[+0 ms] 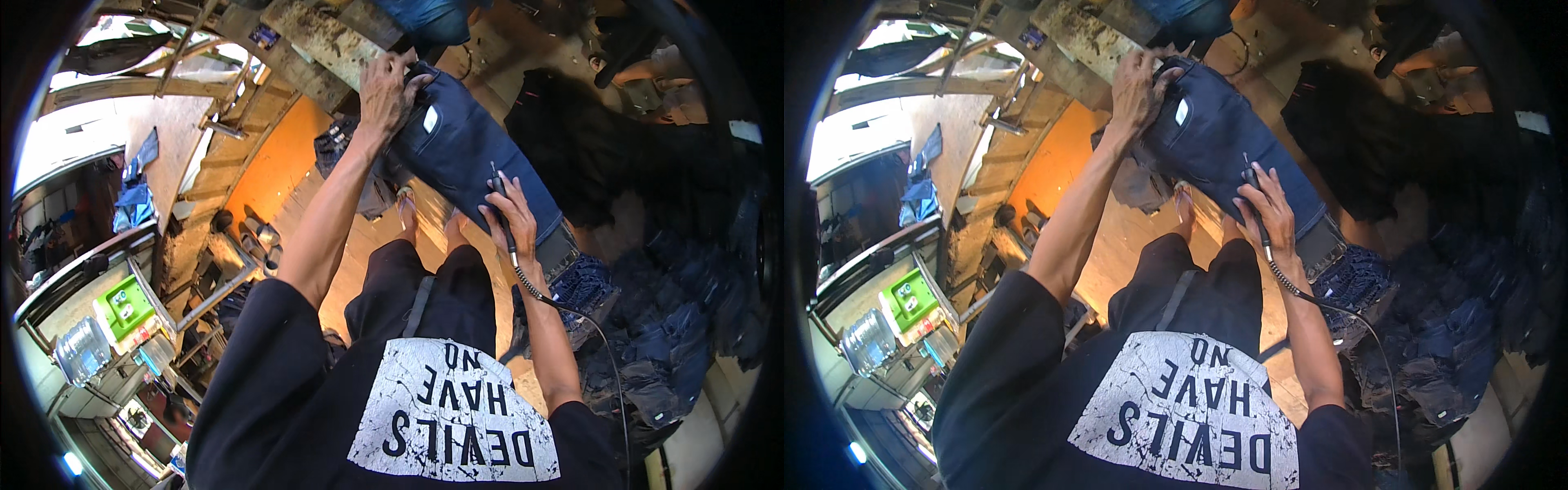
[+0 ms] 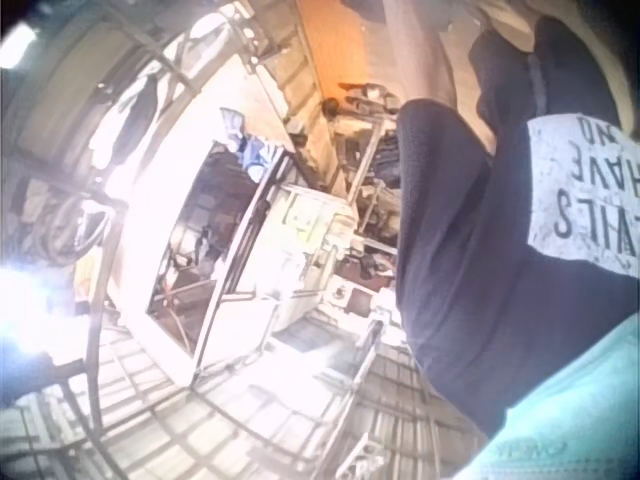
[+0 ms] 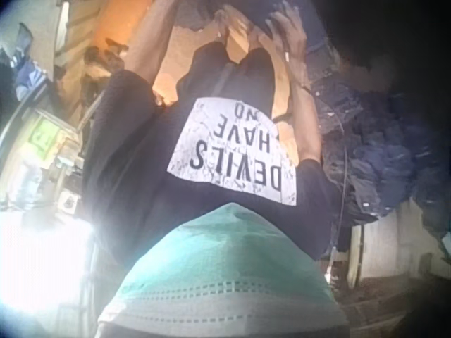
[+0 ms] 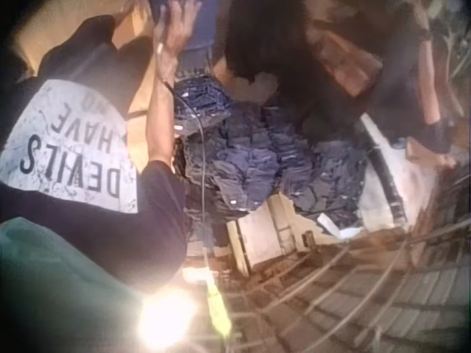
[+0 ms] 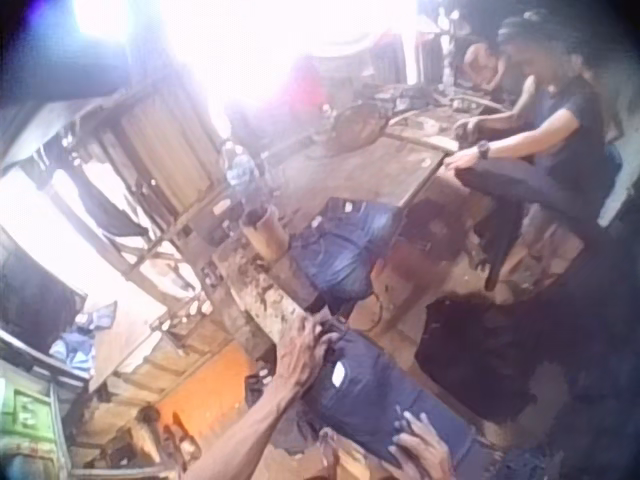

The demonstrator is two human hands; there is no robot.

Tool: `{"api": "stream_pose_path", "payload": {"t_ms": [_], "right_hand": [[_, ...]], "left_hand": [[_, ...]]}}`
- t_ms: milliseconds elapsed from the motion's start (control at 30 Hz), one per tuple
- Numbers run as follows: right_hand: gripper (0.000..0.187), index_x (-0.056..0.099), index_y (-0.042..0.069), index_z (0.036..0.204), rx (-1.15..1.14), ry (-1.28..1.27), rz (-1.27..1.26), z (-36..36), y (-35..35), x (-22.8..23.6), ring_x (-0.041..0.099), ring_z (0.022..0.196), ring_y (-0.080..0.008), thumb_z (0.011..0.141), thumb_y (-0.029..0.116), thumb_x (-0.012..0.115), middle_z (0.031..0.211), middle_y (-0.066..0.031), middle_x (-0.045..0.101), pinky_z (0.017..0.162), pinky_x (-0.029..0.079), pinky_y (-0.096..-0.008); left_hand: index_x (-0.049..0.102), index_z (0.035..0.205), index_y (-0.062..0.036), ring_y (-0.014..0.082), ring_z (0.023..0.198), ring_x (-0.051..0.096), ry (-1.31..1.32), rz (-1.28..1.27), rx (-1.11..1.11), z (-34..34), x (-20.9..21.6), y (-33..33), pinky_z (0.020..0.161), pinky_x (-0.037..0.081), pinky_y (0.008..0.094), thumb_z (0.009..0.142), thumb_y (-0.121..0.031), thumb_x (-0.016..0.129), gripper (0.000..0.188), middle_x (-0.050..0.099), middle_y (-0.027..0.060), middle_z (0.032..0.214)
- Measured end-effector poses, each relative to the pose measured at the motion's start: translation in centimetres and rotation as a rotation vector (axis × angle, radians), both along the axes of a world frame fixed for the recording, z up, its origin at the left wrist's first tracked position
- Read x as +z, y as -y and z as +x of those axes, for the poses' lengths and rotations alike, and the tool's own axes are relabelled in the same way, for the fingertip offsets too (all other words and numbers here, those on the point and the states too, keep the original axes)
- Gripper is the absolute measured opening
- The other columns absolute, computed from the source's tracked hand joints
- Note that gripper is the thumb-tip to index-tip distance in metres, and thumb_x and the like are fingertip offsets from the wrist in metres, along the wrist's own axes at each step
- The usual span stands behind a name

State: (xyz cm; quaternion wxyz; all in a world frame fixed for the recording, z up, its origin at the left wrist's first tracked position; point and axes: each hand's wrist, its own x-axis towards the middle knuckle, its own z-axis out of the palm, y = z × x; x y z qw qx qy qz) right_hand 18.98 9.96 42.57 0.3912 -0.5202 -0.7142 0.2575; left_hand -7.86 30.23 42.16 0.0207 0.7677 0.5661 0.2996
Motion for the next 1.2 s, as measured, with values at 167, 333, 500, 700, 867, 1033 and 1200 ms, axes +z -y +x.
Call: {"api": "stream_pose_path", "payload": {"t_ms": [167, 333, 500, 700, 867, 1033, 1200], "right_hand": [[0.033, 0.072, 0.004, 0.114, -0.178, -0.064, -0.079, 0.3, 0.2, -2.1, 0.073, 0.127, -0.0393, 0.086, -0.001, 0.088, 0.115, -0.0176, 0.081, 0.122, 0.046, -0.0576], [0.013, 0.076, -0.001, 0.113, -0.177, -0.201, -0.158, -0.5, -1.1, 1.0, 0.079, 0.112, -0.0312, 0.103, 0.007, 0.074, 0.112, -0.0179, 0.082, 0.121, 0.049, -0.0492], [0.018, 0.076, -0.003, 0.117, -0.244, -0.375, -0.258, -3.3, -5.0, 3.5, 0.081, 0.107, -0.0312, 0.102, 0.008, 0.073, 0.108, -0.0186, 0.082, 0.102, 0.062, -0.0417], [0.026, 0.076, -0.006, 0.112, 0.098, -0.181, 0.117, -6.1, -9.6, -0.9, 0.082, 0.106, -0.0362, 0.087, 0.003, 0.075, 0.107, -0.0241, 0.082, 0.101, 0.064, -0.0473], [0.024, 0.076, -0.008, 0.107, 0.144, -0.185, 0.123, -6.1, -9.1, -2.2, 0.082, 0.105, -0.0393, 0.087, 0.005, 0.073, 0.103, -0.0272, 0.081, 0.102, 0.064, -0.0518], [0.021, 0.078, -0.004, 0.098, 0.131, -0.165, 0.168, -6.3, -9.4, -2.9, 0.084, 0.098, -0.0353, 0.081, 0.008, 0.075, 0.095, -0.0197, 0.082, 0.096, 0.067, -0.0467], [0.022, 0.079, -0.002, 0.099, 0.151, -0.165, 0.171, -6.2, -9.4, -3.0, 0.084, 0.098, -0.0347, 0.079, 0.008, 0.075, 0.095, -0.0192, 0.083, 0.096, 0.068, -0.0461]], "left_hand": [[0.061, 0.139, -0.0026, 0.0404, 0.122, 0.058, 0.162, -0.276, -0.005, 1.7, 2.6, 8.8, 0.107, 0.048, 0.0483, 0.083, -0.034, 0.091, 0.071, 0.062, 0.0202, 0.126], [0.066, 0.125, -0.0013, 0.0376, 0.119, 0.059, 0.031, -0.530, 0.020, 2.9, 3.0, 9.7, 0.104, 0.050, 0.0474, 0.077, -0.028, 0.095, 0.063, 0.065, 0.0168, 0.116], [0.064, 0.122, -0.0015, 0.0299, 0.095, 0.076, 0.317, -0.784, 0.071, 2.3, 3.0, 8.4, 0.086, 0.061, 0.0373, 0.074, -0.016, 0.100, 0.062, 0.077, 0.0114, 0.106], [0.055, 0.136, -0.0036, 0.0170, 0.092, 0.073, 0.643, -0.756, 0.028, 0.5, 1.1, 9.1, 0.084, 0.059, 0.0301, 0.074, -0.009, 0.100, 0.077, 0.077, 0.0094, 0.103], [0.049, 0.141, -0.0011, 0.0121, 0.091, 0.072, 0.673, -0.733, -0.054, -0.5, 0.0, 8.8, 0.083, 0.059, 0.0254, 0.076, 0.002, 0.096, 0.081, 0.078, 0.0078, 0.103], [0.047, 0.143, -0.0009, 0.0114, 0.089, 0.073, 0.668, -0.705, -0.069, -0.5, -0.4, 8.9, 0.079, 0.060, 0.0239, 0.076, 0.006, 0.094, 0.082, 0.078, 0.0076, 0.103], [0.045, 0.144, -0.0017, 0.0112, 0.090, 0.073, 0.662, -0.696, -0.087, -0.7, -0.6, 9.1, 0.077, 0.060, 0.0222, 0.078, 0.009, 0.090, 0.081, 0.078, 0.0096, 0.106]]}}
